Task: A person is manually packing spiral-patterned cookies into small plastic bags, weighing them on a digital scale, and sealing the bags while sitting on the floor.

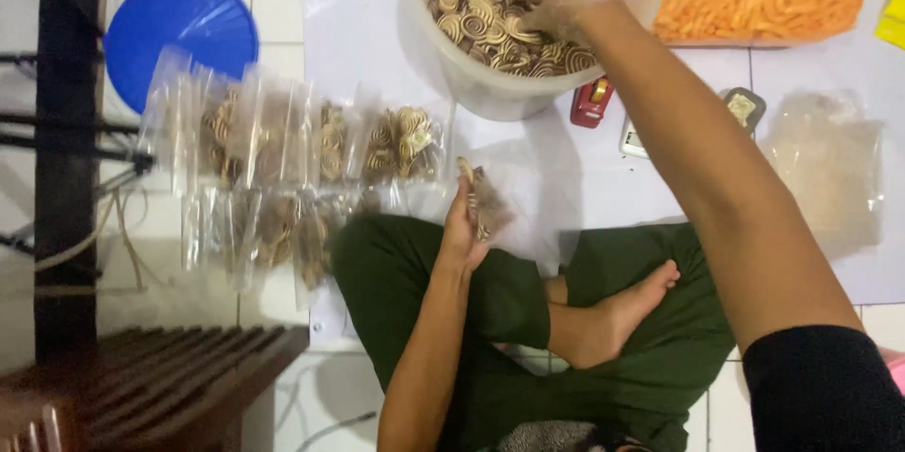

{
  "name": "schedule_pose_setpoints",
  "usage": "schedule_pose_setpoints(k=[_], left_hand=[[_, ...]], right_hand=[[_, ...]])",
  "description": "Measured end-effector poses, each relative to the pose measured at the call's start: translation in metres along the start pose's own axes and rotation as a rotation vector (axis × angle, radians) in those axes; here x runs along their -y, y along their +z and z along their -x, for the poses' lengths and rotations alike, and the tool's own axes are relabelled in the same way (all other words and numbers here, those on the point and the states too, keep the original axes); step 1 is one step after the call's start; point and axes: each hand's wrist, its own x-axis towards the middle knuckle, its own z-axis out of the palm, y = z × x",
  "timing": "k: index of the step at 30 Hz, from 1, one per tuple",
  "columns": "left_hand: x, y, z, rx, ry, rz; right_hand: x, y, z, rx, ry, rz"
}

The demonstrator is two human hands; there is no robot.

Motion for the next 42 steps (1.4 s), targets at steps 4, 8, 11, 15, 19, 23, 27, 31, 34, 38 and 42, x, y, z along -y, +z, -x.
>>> schedule_pose_setpoints(k=[4, 8, 11, 15, 19, 23, 27, 31, 34, 38, 42], left_hand=[[-0.003, -0.006, -0.016, 0.199, -0.059, 0.317], [0.003, -0.018, -0.022, -0.057, -0.144, 0.243], [0.006, -0.006, -0.014, 0.204, -0.069, 0.37], [0.008, -0.009, -0.015, 0.201, -0.11, 0.34], [0.004, 0.0, -0.019, 0.183, -0.098, 0.279], [0.003, 0.02, -0.009, 0.196, -0.103, 0.438], [0.007, 0.021, -0.005, 0.293, -0.077, 0.468], [0.011, 0.001, -0.006, 0.224, -0.116, 0.361], [0.016, -0.019, -0.006, 0.252, -0.108, 0.371], [0.004, 0.001, 0.003, 0.262, -0.135, 0.425], [0.008, -0.012, -0.01, 0.407, -0.154, 0.421]], right_hand=[[0.003, -0.002, -0.005, -0.022, 0.054, 0.02], [-0.003, 0.009, -0.006, -0.098, 0.039, 0.083], [-0.017, 0.032, -0.014, -0.259, -0.001, 0.159], [-0.031, 0.03, -0.01, -0.305, -0.007, 0.028], [-0.049, 0.045, -0.009, -0.522, -0.067, 0.177], [-0.037, 0.027, 0.01, -0.59, -0.136, 0.136], [0.006, -0.019, 0.034, -0.012, 0.107, -0.125], [-0.013, 0.02, 0.01, -0.038, 0.165, 0.123], [-0.03, 0.039, 0.0, -0.094, 0.173, 0.036], [-0.02, 0.011, 0.015, -0.169, 0.328, -0.224], [-0.025, -0.011, 0.027, -0.145, 0.301, -0.226]])
